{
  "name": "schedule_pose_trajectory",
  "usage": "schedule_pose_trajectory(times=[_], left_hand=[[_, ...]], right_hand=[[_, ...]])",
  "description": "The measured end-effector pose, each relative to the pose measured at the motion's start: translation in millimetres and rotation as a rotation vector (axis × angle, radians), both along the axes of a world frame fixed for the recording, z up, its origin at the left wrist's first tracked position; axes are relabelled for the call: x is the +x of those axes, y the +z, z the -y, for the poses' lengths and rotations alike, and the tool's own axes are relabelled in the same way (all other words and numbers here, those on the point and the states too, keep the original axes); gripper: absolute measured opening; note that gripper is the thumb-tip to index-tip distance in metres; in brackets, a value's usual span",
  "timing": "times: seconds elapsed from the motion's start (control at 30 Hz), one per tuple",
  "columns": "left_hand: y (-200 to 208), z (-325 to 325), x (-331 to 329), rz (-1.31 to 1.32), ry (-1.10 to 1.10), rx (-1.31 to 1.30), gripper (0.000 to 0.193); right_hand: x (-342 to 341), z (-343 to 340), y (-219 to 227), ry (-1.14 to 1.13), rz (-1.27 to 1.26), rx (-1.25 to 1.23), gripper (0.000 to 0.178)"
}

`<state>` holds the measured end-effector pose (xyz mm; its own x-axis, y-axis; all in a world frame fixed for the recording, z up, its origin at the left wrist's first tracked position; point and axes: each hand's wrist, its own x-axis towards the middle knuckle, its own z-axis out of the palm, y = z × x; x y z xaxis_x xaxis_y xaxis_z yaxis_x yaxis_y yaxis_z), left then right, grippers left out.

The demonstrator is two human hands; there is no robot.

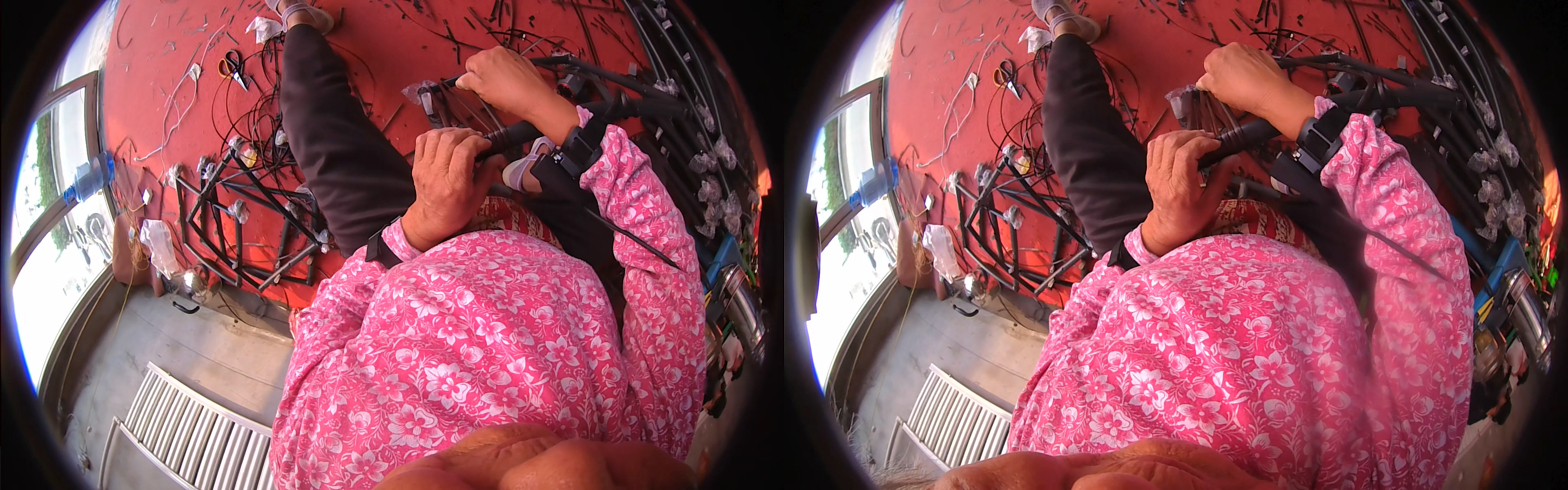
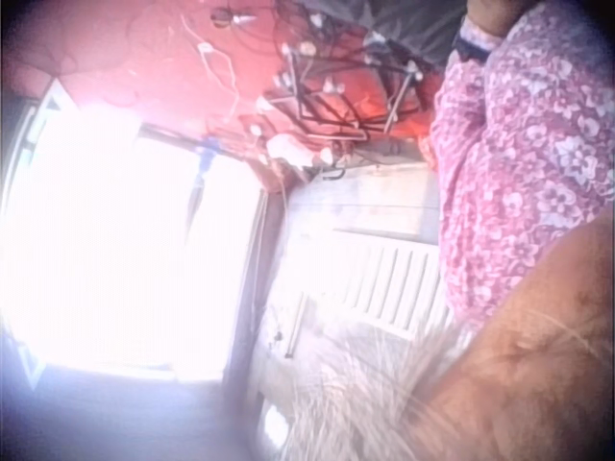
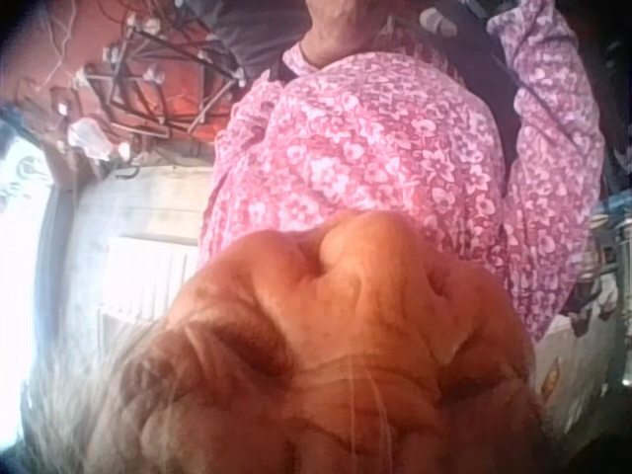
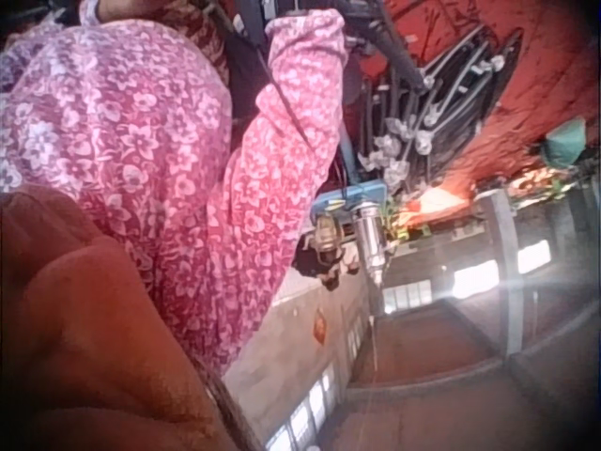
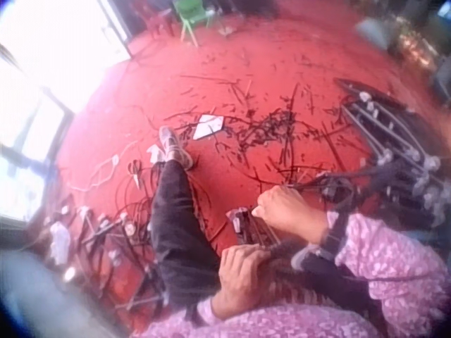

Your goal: The person sits on the floor and assembles a metal frame by hand, bending and interlocking black metal rods into a circular structure. The person repeatedly adjusts the alignment of the rods and secures them together without using visible tools.

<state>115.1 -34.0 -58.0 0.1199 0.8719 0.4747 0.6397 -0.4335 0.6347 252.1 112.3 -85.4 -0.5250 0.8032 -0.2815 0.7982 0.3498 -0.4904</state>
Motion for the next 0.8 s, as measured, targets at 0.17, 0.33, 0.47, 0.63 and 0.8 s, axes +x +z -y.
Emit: schedule_pose_trajectory(times=[0.17,0.33,0.47,0.63,0.8], left_hand=[[0.6,-8.2,6.7,-0.021,-0.030,0.042,0.039],[0.1,-17.1,12.9,-0.131,-0.084,0.059,0.037],[6.1,-21.7,16.8,-0.202,-0.110,0.065,0.037],[9.9,-36.2,20.4,-0.220,-0.050,-0.059,0.035],[3.6,-53.9,16.3,-0.191,0.012,-0.059,0.033]], right_hand=[[-1.6,-4.6,1.9,-0.026,0.001,0.006,0.029],[-1.3,-6.2,4.7,-0.014,-0.025,0.036,0.033],[1.4,-10.1,1.9,-0.002,0.041,-0.049,0.028],[7.1,-30.5,9.2,-0.070,-0.032,-0.121,0.035],[61.0,-29.7,77.1,-0.183,-0.534,-0.239,0.018]])
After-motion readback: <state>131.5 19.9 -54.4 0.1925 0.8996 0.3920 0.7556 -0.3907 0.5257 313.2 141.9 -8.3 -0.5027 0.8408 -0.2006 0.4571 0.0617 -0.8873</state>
